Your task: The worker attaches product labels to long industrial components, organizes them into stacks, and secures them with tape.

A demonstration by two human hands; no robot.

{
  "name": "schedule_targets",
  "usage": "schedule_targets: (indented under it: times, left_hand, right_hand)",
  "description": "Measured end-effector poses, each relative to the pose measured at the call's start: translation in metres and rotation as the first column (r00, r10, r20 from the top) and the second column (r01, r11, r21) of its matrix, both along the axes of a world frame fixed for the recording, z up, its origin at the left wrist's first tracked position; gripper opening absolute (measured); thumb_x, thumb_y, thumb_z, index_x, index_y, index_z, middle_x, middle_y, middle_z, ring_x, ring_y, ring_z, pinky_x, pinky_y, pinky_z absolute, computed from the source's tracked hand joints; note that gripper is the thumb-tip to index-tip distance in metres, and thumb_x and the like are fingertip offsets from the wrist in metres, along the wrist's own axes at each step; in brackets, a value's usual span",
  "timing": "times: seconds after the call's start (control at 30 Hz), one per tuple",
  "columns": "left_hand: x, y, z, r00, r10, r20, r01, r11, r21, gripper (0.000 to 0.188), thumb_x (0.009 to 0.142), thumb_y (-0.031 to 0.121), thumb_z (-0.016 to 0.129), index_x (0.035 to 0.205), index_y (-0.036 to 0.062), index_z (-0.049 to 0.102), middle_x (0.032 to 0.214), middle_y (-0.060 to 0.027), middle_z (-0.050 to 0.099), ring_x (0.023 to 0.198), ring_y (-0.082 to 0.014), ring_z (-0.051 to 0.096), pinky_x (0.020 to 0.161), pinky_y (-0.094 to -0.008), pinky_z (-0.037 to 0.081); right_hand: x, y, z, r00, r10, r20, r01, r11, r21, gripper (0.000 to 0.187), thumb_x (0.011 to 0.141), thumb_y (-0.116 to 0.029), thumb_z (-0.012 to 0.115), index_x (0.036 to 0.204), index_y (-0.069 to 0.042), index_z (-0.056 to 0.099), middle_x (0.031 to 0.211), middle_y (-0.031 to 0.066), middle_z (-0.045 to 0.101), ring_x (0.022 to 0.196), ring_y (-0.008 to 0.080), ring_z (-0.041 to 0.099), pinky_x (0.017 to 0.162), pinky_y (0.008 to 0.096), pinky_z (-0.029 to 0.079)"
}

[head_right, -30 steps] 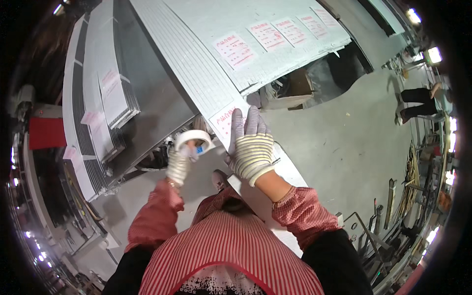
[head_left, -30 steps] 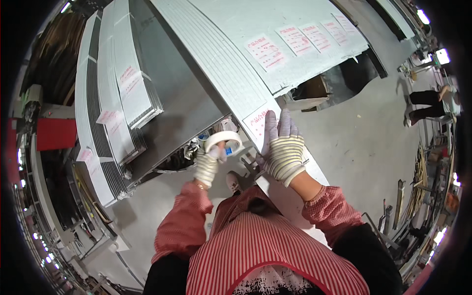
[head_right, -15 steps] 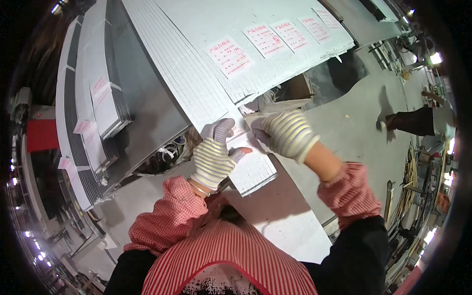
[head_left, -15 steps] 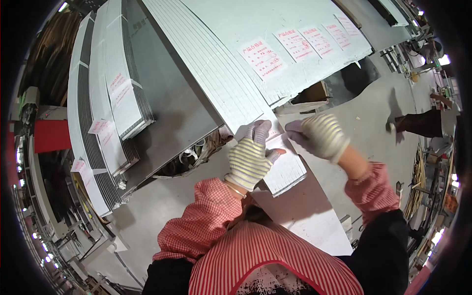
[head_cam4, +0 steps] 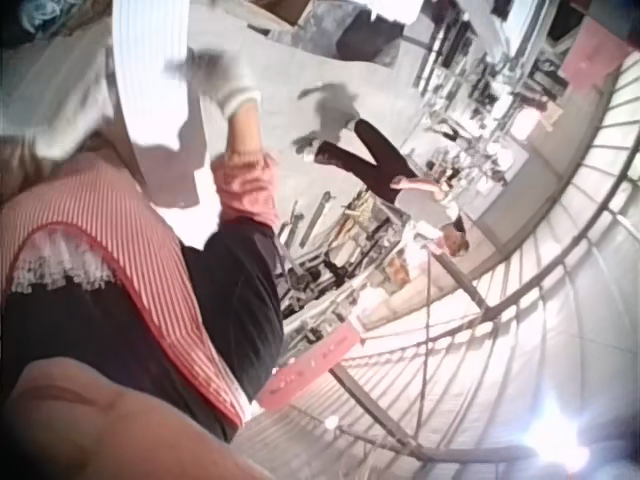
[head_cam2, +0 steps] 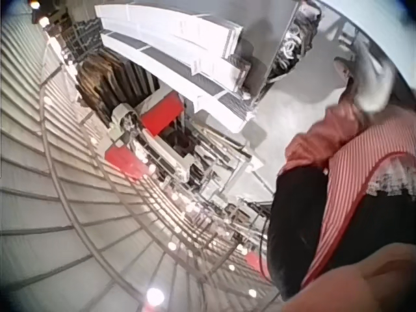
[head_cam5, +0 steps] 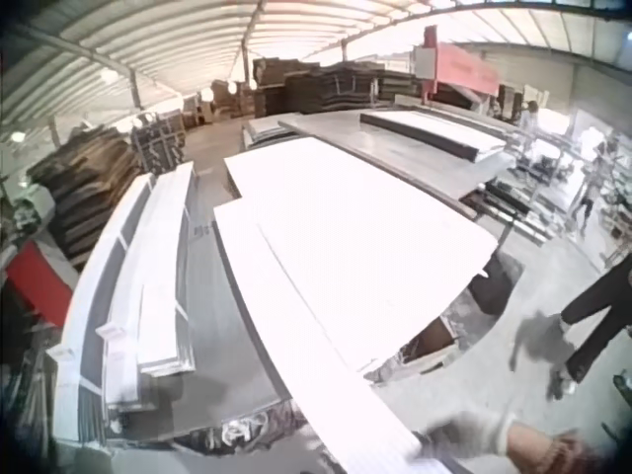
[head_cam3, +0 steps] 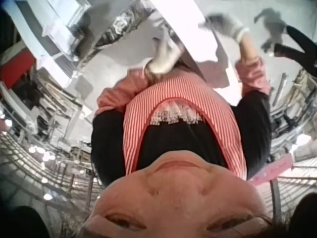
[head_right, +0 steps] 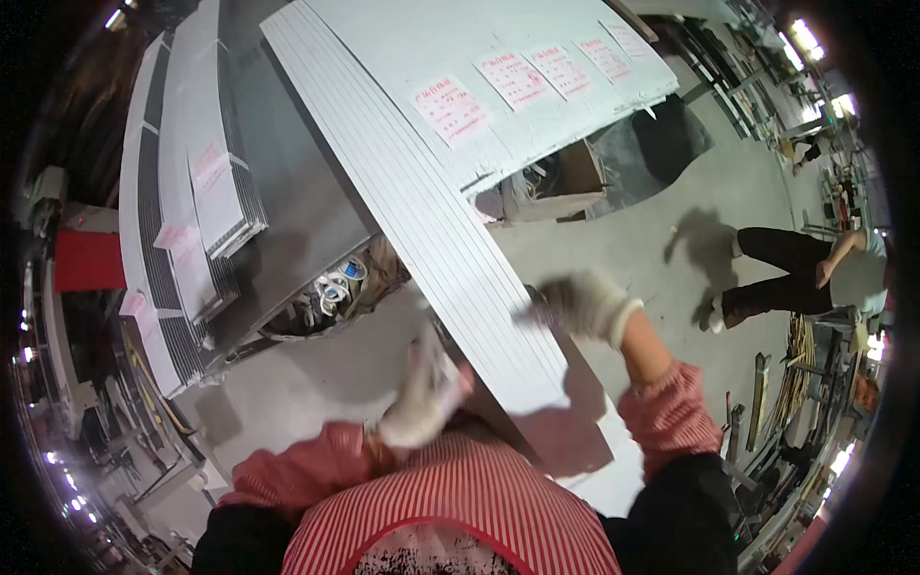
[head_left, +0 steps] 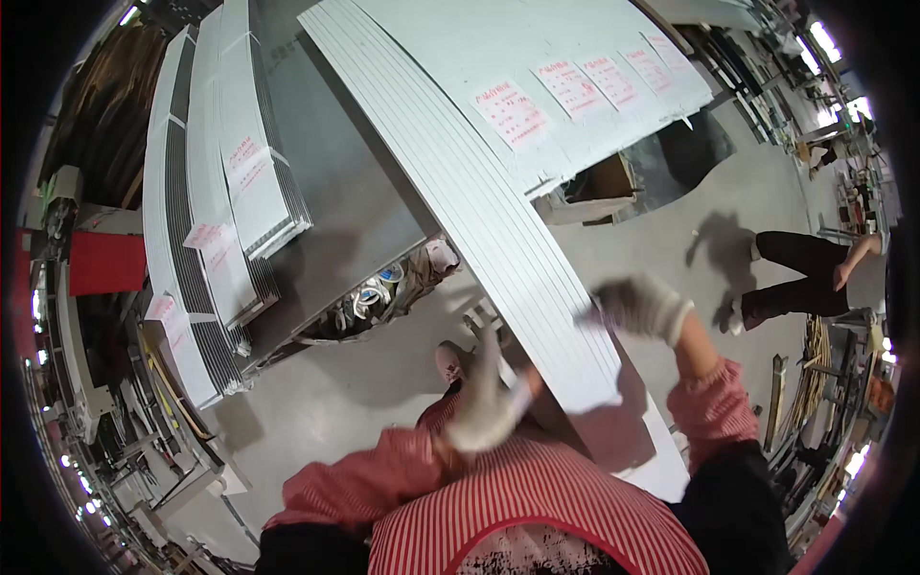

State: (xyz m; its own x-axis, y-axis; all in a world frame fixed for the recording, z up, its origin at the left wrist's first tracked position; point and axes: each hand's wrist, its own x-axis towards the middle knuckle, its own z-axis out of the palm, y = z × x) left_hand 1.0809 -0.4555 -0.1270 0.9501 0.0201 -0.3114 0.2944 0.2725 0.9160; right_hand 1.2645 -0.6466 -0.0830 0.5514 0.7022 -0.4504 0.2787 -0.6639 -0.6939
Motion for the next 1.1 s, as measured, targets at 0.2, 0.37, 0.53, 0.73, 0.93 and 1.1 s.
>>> schedule_targets:
  times: [0.2,0.37,0.53,0.73,0.93,1.1]
  left_hand:
    - [0.080,0.029,0.008,0.914,0.368,-0.169,-0.356,0.929,0.101,0.060,0.087,0.014,0.069,0.136,0.0025,0.037,0.104,-0.0106,0.061,0.086,-0.0164,0.060,0.070,-0.0272,0.052]
    - [0.084,0.057,0.080,0.893,0.293,0.341,-0.398,0.869,0.295,0.040,0.076,-0.001,0.077,0.108,0.0051,0.054,0.080,-0.0019,0.059,0.058,-0.0102,0.052,0.058,-0.0238,0.047]
    - [0.044,0.107,0.011,0.951,0.303,0.059,-0.298,0.849,0.436,0.011,0.084,0.011,0.074,0.081,0.0076,0.063,0.069,0.0009,0.061,0.062,-0.0066,0.054,0.055,-0.0218,0.043]
    - [0.078,0.063,-0.116,0.851,0.408,-0.331,-0.469,0.875,-0.125,0.027,0.084,0.029,0.075,0.086,0.0063,0.062,0.069,0.0014,0.060,0.056,-0.0051,0.052,0.044,-0.0197,0.039]
    - [0.063,0.078,-0.125,0.932,0.111,-0.345,-0.097,0.994,0.058,0.054,0.090,0.061,0.054,0.092,0.0081,0.064,0.064,0.0019,0.057,0.051,-0.0088,0.049,0.044,-0.0226,0.041]
    - [0.037,0.147,-0.081,0.977,0.164,-0.139,-0.196,0.947,-0.254,0.046,0.090,0.041,0.066,0.116,0.0039,0.063,0.073,-0.0026,0.066,0.064,-0.0122,0.060,0.059,-0.0260,0.049]
  right_hand:
    - [0.026,0.041,-0.021,0.848,-0.205,-0.488,0.341,0.917,0.207,0.073,0.078,-0.048,0.076,0.127,0.002,0.052,0.110,0.0152,0.063,0.093,0.0263,0.060,0.085,0.0355,0.047]
    - [0.027,0.078,0.097,0.863,0.033,-0.505,0.148,0.938,0.315,0.068,0.079,-0.038,0.078,0.134,-0.009,0.049,0.115,0.0045,0.058,0.081,0.0159,0.054,0.073,0.0271,0.048]
    - [0.103,0.101,0.070,0.844,0.023,-0.536,-0.013,1.000,0.022,0.047,0.090,-0.012,0.064,0.128,0.009,0.047,0.110,0.0165,0.065,0.093,0.0134,0.066,0.074,0.0216,0.057]
    - [0.073,0.046,-0.164,0.932,-0.057,-0.359,0.194,0.913,0.360,0.077,0.083,-0.069,0.054,0.112,0.002,0.064,0.096,0.0110,0.069,0.090,0.0184,0.063,0.083,0.0295,0.051]
    - [0.022,0.091,-0.052,0.922,-0.260,-0.288,0.326,0.922,0.210,0.088,0.073,-0.060,0.068,0.131,0.003,0.048,0.117,0.0239,0.057,0.111,0.0323,0.055,0.099,0.0366,0.043]
    - [-0.039,0.119,-0.027,0.779,-0.078,0.623,0.154,0.986,-0.069,0.115,0.058,-0.035,0.084,0.148,-0.001,0.020,0.145,0.0373,0.023,0.129,0.0532,0.033,0.104,0.0534,0.034]
